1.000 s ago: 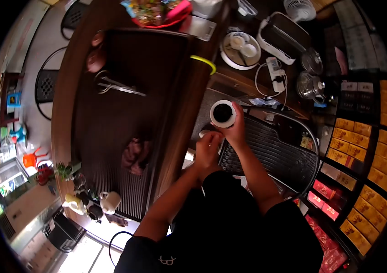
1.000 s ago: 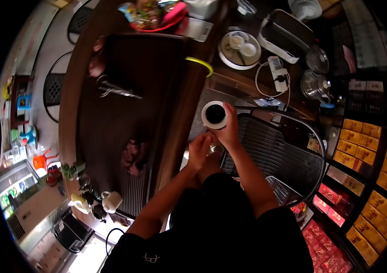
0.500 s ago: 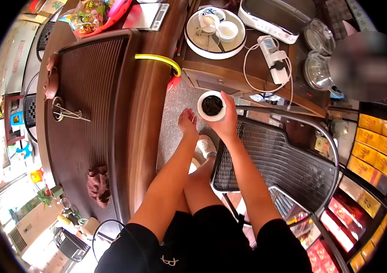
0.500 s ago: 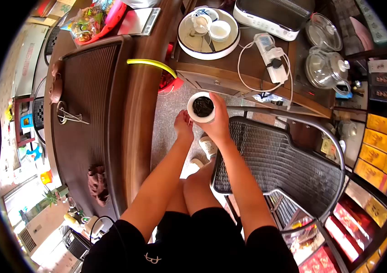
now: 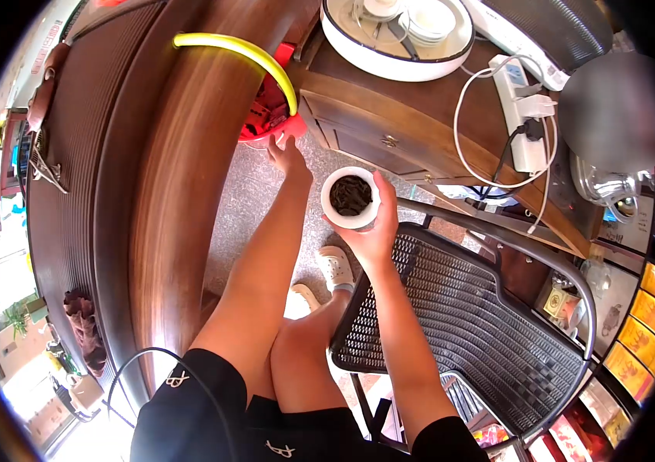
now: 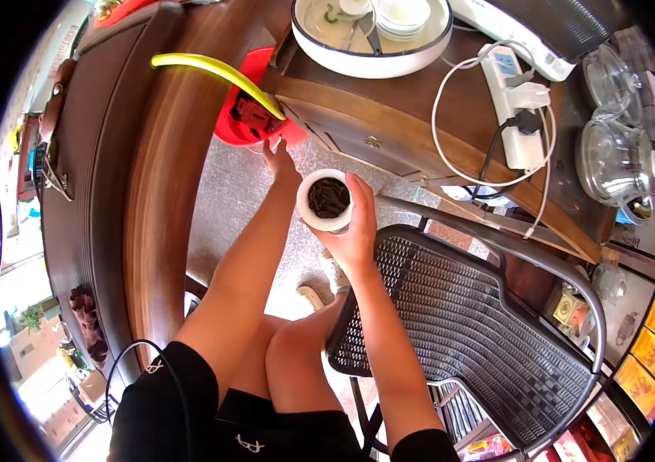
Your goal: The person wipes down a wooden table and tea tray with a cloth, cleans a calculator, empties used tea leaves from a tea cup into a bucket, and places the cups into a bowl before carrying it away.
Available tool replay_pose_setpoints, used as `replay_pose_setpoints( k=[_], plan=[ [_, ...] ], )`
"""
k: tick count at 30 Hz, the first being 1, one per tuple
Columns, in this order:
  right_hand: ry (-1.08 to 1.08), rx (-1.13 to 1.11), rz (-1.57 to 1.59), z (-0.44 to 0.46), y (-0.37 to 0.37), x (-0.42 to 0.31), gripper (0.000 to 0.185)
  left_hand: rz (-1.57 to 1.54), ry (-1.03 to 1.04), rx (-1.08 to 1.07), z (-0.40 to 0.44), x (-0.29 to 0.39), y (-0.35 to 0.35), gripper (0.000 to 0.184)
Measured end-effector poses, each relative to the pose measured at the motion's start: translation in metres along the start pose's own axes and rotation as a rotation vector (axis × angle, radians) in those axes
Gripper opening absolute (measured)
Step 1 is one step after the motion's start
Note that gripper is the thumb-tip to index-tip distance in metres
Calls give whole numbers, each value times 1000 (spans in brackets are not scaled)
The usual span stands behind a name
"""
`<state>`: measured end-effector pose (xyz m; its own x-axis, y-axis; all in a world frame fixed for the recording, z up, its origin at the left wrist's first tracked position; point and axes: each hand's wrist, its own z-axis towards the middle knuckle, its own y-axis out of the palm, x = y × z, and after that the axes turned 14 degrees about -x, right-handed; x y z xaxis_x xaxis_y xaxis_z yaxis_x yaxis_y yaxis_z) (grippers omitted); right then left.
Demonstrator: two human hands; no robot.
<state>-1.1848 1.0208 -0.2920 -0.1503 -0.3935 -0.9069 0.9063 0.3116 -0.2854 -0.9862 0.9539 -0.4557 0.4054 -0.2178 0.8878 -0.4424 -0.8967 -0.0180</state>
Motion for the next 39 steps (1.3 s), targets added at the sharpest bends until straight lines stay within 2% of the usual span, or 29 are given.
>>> replay_pose_setpoints(
  k=[1, 3, 4, 6, 8, 10, 14, 16, 18, 20, 21, 26, 28, 30, 31, 34, 37, 39],
  plan=[
    [20, -8, 17, 0, 2, 5, 101, 6, 4, 2, 26, -19, -9, 56],
    [3, 1, 22, 1, 8, 12, 101, -178, -64, -91, 68, -44, -20, 55],
    [-15, 2, 19, 3, 9, 14, 101, -356, -206, -9, 45, -15, -11, 53],
    [-41, -5, 19, 4, 11, 17, 101, -359, -62, -150, 90, -41, -28, 53],
    [-33, -33, 3, 0, 14, 27, 106, -409, -145, -280, 114, -44, -41, 64],
    [-21, -35, 10, -4, 15, 36, 106, -608, -285, -220, 90, -15, -40, 70],
    [38, -14, 8, -17, 21, 41, 106, -674, -239, -241, 75, -33, -55, 83],
    [83, -29, 0, -25, 24, 41, 107, -736, -248, -69, 57, -49, -67, 94],
    [139, -20, 48, -30, 27, 39, 102, -701, -205, -89, 40, -60, -81, 100],
    [166, -36, 86, -36, 29, 36, 103, -773, -277, -61, 30, -61, -91, 85],
    [180, -69, 70, -38, 31, 36, 106, -726, -272, -66, 22, -65, -96, 90],
    [290, -149, 101, -44, 50, 18, 112, -687, -351, -51, -26, -116, -134, 58],
    [402, -187, 131, -48, 59, 13, 112, -767, -375, -89, -48, -144, -146, 54],
    [440, -215, 116, -53, 63, 10, 112, -948, -465, -441, -90, -146, -156, 48],
    [455, -165, 168, -54, 66, 7, 109, -984, -502, -499, -107, -145, -154, 47],
    [505, -56, 328, -64, 79, 9, 102, -1045, -588, -533, -157, -143, -155, 46],
    [466, -127, 278, -67, 80, 14, 97, -1061, -659, -537, -193, -137, -160, 44],
    [466, -272, 199, -62, 84, 1, 90, -1066, -701, -559, -216, -123, -167, 43]
  ],
)
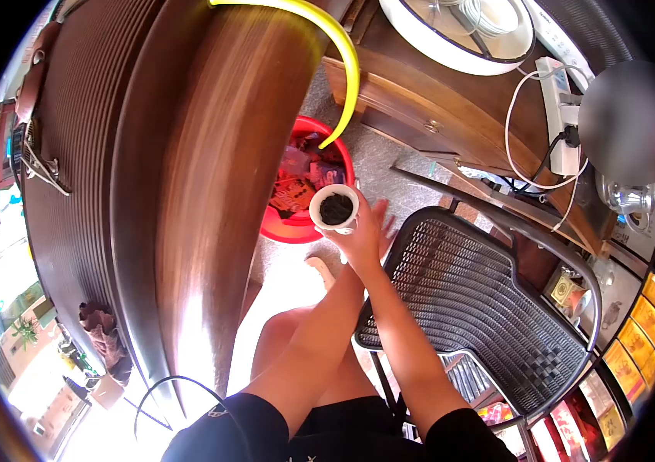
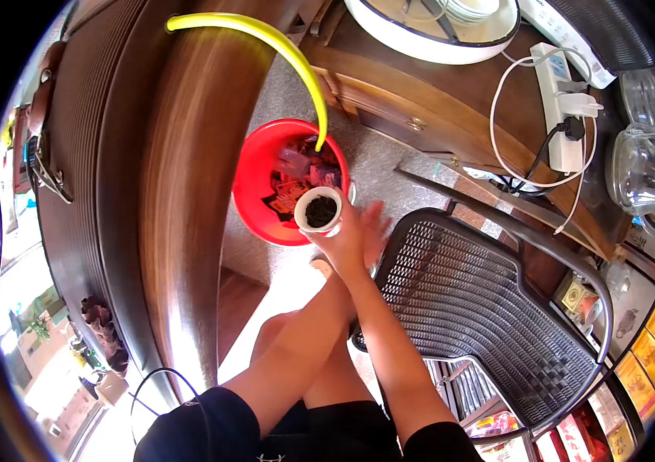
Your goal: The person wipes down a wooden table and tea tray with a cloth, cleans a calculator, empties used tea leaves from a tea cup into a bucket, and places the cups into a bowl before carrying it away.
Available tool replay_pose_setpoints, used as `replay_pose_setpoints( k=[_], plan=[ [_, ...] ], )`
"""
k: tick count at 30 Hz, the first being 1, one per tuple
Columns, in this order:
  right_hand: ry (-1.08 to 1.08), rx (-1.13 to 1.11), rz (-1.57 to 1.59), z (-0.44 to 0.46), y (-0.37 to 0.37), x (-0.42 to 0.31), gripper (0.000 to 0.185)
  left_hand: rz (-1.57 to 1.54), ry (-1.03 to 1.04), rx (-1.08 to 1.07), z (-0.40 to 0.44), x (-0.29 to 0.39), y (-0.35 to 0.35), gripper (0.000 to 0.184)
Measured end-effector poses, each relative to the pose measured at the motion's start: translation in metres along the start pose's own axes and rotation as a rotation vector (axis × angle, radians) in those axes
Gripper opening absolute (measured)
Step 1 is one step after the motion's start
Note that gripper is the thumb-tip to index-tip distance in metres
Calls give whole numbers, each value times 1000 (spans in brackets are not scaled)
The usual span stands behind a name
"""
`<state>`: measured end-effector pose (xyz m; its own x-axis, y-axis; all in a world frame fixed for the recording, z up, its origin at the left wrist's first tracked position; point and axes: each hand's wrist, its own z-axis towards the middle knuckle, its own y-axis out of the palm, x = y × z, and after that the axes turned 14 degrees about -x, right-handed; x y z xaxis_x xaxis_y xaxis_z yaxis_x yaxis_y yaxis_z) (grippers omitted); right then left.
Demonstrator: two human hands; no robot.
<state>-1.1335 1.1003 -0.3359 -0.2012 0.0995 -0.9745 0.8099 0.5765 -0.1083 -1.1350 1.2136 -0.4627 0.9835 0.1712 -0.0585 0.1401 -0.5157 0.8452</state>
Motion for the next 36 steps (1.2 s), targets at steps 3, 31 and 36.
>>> replay_pose_setpoints(
  k=[3, 31, 36],
  plan=[
    [135, -140, -9, 20, 13, -39, 81, -20, -69, -26, -34, -6, 22, 42],
    [71, -124, 429, -25, 60, 46, 92, 331, 38, 629, -111, 30, 71, 30],
    [-58, 53, 305, -33, 8, -42, 95, 392, 4, 676, -122, 16, 145, 32]
  ],
)
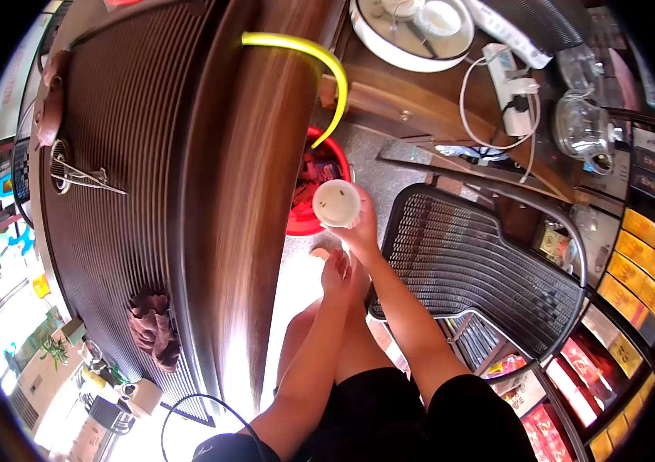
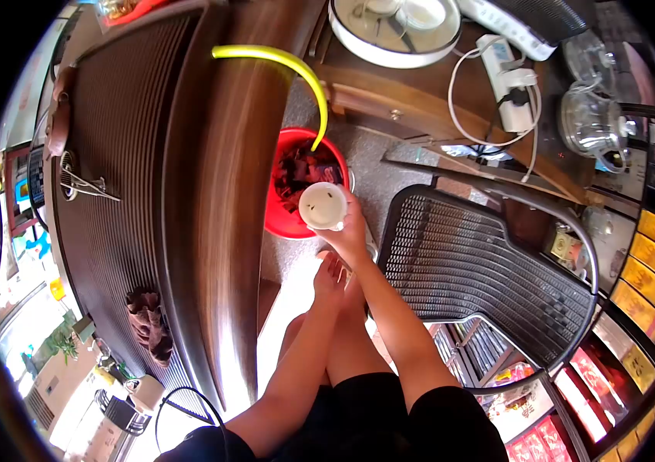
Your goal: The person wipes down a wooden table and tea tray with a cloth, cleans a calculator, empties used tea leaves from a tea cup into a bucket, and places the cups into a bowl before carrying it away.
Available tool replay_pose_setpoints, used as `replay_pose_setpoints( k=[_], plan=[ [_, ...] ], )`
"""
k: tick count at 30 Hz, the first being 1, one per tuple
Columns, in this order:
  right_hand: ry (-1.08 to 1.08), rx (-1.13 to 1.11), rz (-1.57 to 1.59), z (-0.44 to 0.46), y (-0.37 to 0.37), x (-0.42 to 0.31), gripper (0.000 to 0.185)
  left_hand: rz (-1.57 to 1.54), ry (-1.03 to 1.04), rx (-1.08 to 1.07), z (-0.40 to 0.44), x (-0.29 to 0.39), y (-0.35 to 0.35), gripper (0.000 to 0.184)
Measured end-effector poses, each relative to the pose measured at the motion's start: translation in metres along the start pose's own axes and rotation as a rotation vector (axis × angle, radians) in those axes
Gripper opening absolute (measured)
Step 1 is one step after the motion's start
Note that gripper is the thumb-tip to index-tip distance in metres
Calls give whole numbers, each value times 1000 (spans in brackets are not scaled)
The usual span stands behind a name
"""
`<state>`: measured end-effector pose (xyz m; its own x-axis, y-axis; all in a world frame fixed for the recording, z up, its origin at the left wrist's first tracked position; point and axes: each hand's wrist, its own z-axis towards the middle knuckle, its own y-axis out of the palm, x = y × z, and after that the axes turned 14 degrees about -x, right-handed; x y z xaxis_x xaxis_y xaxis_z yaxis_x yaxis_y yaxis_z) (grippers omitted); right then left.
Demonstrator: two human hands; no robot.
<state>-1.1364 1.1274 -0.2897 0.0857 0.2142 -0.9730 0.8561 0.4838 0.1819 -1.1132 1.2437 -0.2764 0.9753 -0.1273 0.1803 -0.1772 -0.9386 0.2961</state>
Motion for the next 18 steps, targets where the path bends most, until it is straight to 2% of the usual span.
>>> replay_pose_setpoints(
  k=[2, 4, 6, 7, 8, 10, 11, 13, 15, 16, 18],
  plan=[
    [-119, 112, 104, 8, -6, -64, 98, 110, 1, -89, -11, -1, -6, 30],
    [-173, 160, 23, 29, -28, -137, 98, 194, 28, -169, -40, 8, 19, 28],
    [-272, 270, -193, 66, -58, -187, 95, 383, 51, -284, -65, 16, 40, 25],
    [-265, 356, -338, 86, -71, -219, 96, 378, 51, -302, -77, 21, 51, 25],
    [-290, 447, -604, 109, -94, -235, 95, 458, 95, -397, -90, 28, 63, 24],
    [-264, 438, -877, 149, -126, -279, 92, 535, 204, -574, -95, 35, 68, 24],
    [-260, 420, -908, 163, -135, -292, 91, 532, 205, -586, -107, 42, 75, 24],
    [-232, 343, -1145, 189, -155, -308, 90, 793, 410, -545, -146, 67, 102, 23],
    [-241, 222, -1371, 207, -169, -315, 88, 833, 450, -609, -179, 109, 117, 23],
    [-317, 154, -1438, 216, -172, -321, 83, 950, 657, -606, -190, 124, 124, 22],
    [-291, 24, -1510, 232, -178, -333, 82, 1104, 1016, -570, -201, 156, 139, 19]
  ],
)
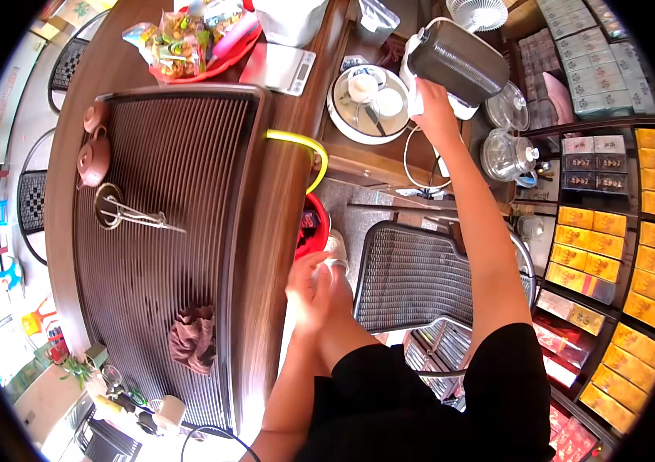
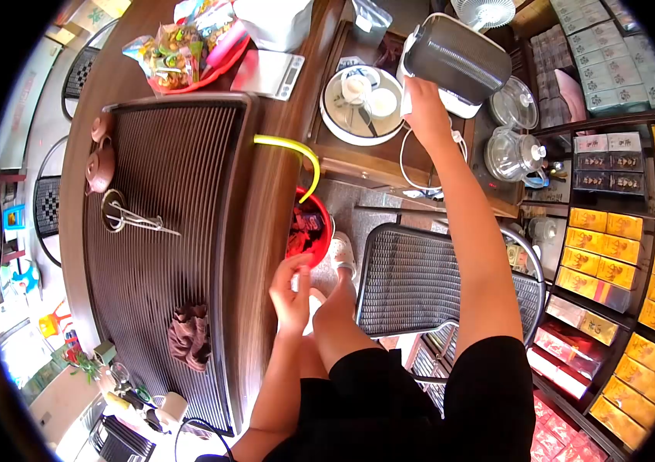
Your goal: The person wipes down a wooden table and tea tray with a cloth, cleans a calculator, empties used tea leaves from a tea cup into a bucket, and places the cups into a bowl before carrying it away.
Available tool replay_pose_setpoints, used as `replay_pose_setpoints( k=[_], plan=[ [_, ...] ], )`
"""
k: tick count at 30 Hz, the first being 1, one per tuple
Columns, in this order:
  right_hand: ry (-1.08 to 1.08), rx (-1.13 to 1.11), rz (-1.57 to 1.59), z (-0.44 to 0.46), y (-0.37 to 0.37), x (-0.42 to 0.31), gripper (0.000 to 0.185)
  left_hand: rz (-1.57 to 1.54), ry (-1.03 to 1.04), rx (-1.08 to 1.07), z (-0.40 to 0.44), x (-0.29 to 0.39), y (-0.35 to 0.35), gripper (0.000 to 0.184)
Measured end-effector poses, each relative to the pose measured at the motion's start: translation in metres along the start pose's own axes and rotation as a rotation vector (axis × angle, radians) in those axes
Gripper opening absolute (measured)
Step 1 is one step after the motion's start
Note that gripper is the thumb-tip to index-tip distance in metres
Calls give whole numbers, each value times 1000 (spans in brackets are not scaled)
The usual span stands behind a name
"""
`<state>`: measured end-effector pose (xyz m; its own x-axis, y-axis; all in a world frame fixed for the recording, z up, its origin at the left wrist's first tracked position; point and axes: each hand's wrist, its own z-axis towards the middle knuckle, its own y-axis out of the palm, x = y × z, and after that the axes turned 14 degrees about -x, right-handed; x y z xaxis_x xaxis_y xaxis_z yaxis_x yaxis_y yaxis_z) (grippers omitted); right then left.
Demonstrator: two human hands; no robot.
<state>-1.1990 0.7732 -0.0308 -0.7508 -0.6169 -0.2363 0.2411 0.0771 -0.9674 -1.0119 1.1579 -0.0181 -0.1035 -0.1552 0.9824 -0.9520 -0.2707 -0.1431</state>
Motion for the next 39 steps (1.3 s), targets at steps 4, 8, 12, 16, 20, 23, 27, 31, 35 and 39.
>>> replay_pose_setpoints(
  k=[4, 8, 12, 16, 20, 23, 27, 31, 35, 39],
  plan=[
    [-172, -134, -104, 39, 0, 8, 78, 78, 5, 83, 48, 3, -34, 19],
    [-322, -242, -241, 62, 16, 22, 40, 180, -7, 138, 96, -22, -45, 13],
    [-447, -384, -271, 83, 22, 30, 36, 508, 211, 92, 109, -32, -49, 8],
    [-438, -441, -155, 89, 26, 32, 39, 500, 111, 129, 110, -22, -48, 14],
    [-372, -508, 8, 85, 25, 35, 41, 549, 109, 162, 114, -20, -46, 17],
    [-387, -433, 71, 76, 27, 39, 54, 633, 89, 143, 116, -20, -47, 18],
    [-23, -263, 135, 39, 3, 9, 68, 666, 73, 152, 119, -15, -44, 23],
    [668, -311, 526, -21, 65, 13, 55, 699, 54, 149, 119, -15, -44, 25],
    [1154, -258, 1410, -13, 92, -12, 72, 736, 29, 146, 117, -18, -45, 24],
    [1147, -168, 1520, -6, 112, -13, 68, 732, 16, 154, 117, -17, -45, 25]
  ],
)
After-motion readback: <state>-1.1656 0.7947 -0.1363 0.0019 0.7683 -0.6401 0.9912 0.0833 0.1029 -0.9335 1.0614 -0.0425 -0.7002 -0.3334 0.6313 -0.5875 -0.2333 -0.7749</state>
